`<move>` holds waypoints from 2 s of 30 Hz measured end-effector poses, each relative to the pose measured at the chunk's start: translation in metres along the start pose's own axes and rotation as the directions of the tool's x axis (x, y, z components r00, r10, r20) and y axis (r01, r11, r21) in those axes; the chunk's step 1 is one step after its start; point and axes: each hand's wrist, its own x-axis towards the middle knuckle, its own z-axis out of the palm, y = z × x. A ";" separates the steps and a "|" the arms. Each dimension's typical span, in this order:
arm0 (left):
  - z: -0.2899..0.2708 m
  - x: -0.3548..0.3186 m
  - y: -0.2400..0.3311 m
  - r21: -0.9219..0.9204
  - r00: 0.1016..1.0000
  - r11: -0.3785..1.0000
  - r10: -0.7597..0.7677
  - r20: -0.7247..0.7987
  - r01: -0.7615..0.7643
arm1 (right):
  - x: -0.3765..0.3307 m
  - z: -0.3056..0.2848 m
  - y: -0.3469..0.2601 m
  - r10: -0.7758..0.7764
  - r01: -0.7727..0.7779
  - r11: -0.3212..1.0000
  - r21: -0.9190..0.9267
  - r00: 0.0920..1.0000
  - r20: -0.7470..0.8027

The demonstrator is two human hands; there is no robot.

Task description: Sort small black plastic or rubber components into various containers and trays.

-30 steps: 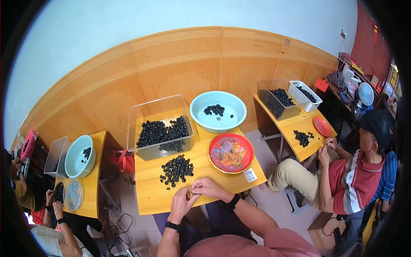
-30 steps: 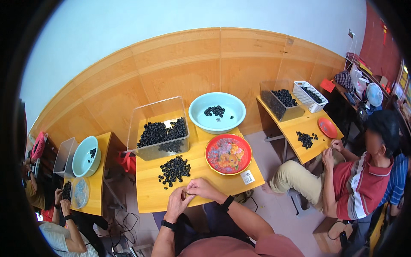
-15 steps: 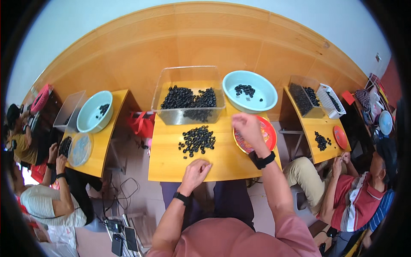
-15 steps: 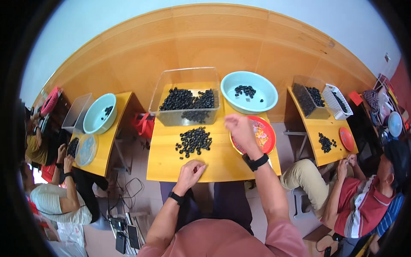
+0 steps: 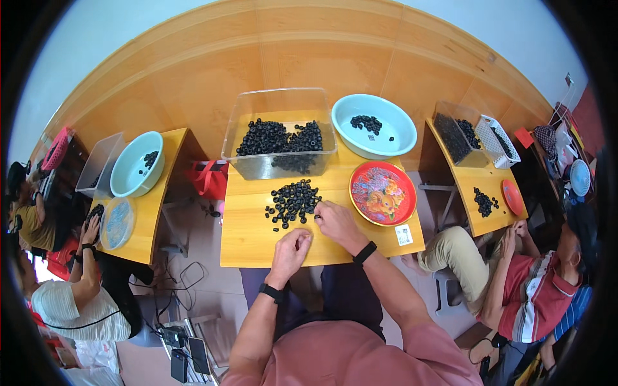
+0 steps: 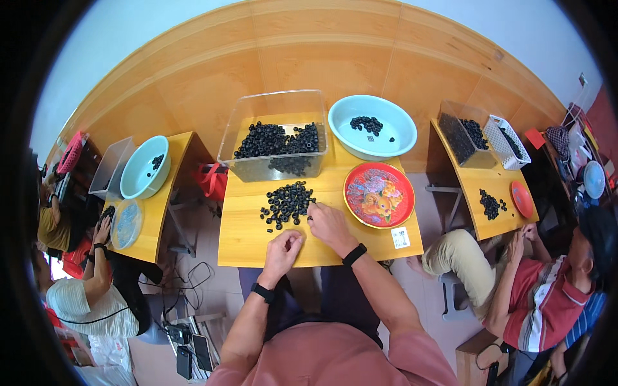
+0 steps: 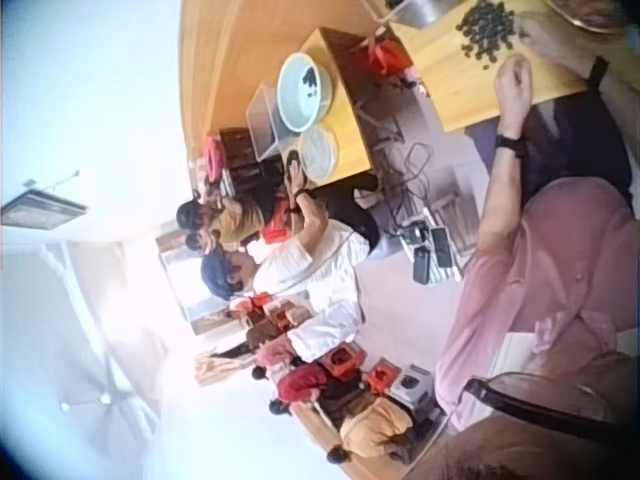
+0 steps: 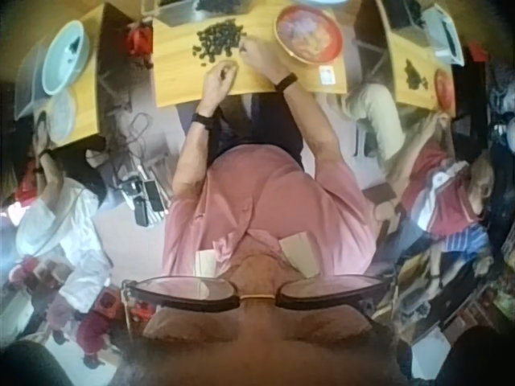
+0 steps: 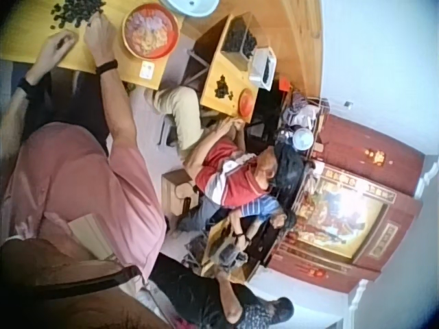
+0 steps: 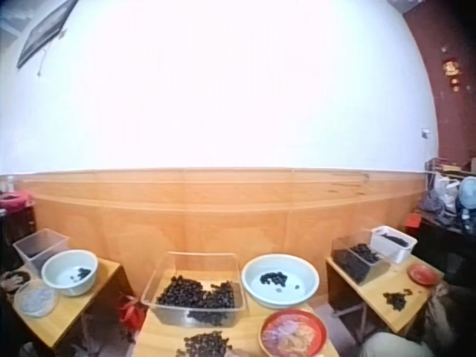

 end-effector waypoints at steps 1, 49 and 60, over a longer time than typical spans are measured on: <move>0.001 0.000 -0.001 -0.008 1.000 1.000 -0.012 -0.017 0.012 | -0.001 -0.001 -0.002 0.001 -0.001 1.000 0.022 1.000 0.004; 0.002 0.002 -0.014 -0.340 0.991 0.934 -0.129 -0.023 0.113 | -0.032 -0.120 0.054 0.175 -0.162 0.967 -0.198 0.983 0.051; 0.005 0.002 -0.013 -0.306 0.994 0.948 -0.106 -0.039 0.089 | -0.034 -0.006 -0.001 -0.231 0.230 0.971 -0.061 0.973 -0.012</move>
